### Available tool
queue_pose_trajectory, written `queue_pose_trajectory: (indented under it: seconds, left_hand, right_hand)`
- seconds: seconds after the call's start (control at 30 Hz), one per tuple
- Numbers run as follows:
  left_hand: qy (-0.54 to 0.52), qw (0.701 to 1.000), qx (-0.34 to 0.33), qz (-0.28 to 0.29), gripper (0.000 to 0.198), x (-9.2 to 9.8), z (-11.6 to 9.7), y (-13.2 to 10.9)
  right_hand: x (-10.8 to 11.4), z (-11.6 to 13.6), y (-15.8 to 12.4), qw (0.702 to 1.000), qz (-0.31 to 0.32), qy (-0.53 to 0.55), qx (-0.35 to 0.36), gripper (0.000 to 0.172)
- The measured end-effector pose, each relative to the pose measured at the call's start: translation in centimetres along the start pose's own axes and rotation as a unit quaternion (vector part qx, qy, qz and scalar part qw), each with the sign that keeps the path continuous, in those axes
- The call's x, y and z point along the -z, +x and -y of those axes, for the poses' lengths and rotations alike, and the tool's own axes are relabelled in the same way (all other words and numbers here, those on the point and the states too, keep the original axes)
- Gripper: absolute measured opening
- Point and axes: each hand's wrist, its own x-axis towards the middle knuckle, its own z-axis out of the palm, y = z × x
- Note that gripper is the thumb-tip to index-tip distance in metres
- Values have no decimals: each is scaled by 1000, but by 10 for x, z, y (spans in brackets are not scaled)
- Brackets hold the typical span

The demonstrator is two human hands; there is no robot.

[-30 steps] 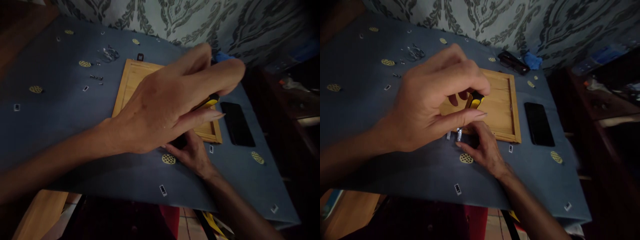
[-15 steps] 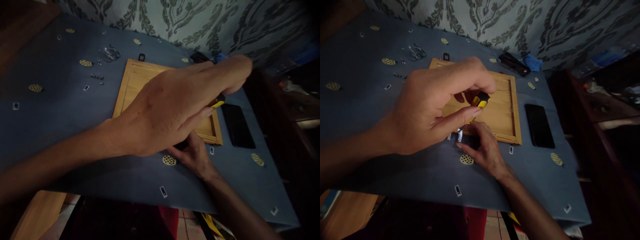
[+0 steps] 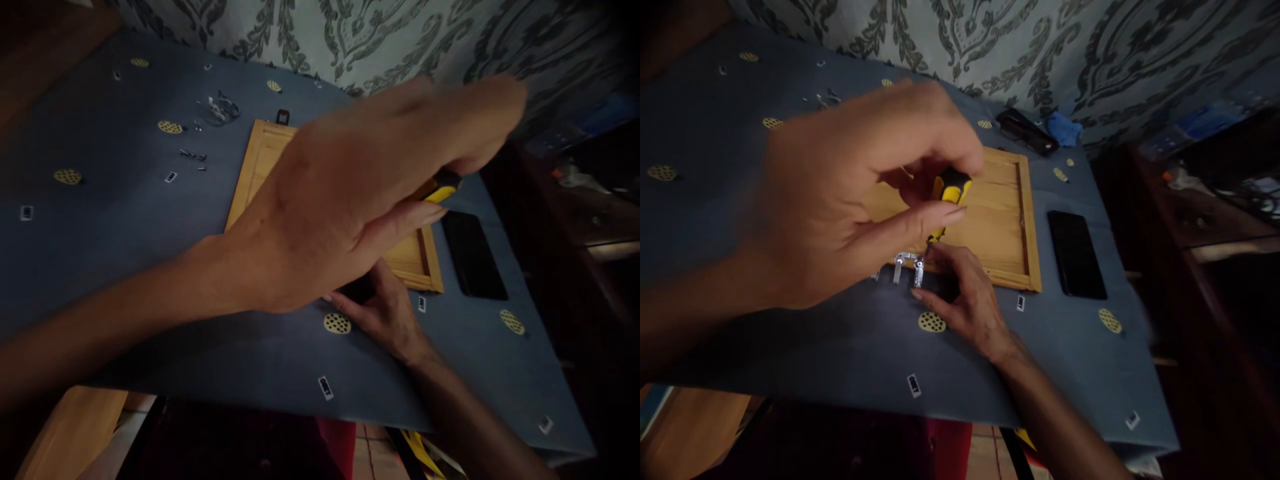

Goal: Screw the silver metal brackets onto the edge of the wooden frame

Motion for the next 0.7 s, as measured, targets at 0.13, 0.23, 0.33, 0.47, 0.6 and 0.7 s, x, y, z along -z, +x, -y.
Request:
queue_pose_trajectory:
  seconds: [0.13,0.23,0.33,0.47,0.6,0.7]
  left_hand:
    - [-10,998,52,-43,79,10,-1,5]
    - [8,999,31,-35,65,8,1,5]
    - [32,999,-10,-15,13,2,2,3]
    - [35,999,-14,12,10,0,1,2]
    - [15,1000,4,23,7,0,2,4]
    - [16,1000,2,21,9,-1,2,5]
  right_hand:
    - [-1,1,0,1000,-3,16,-7,54]
    - [0,0,0,1000,1,19,-11,55]
    - [1,-1,-1,1000,2,19,-6,52]
    - [2,-1,0,1000,9,15,-5,52]
    - [2,0,0,1000,15,15,-14,53]
    - [2,0,0,1000,16,20,-18,51]
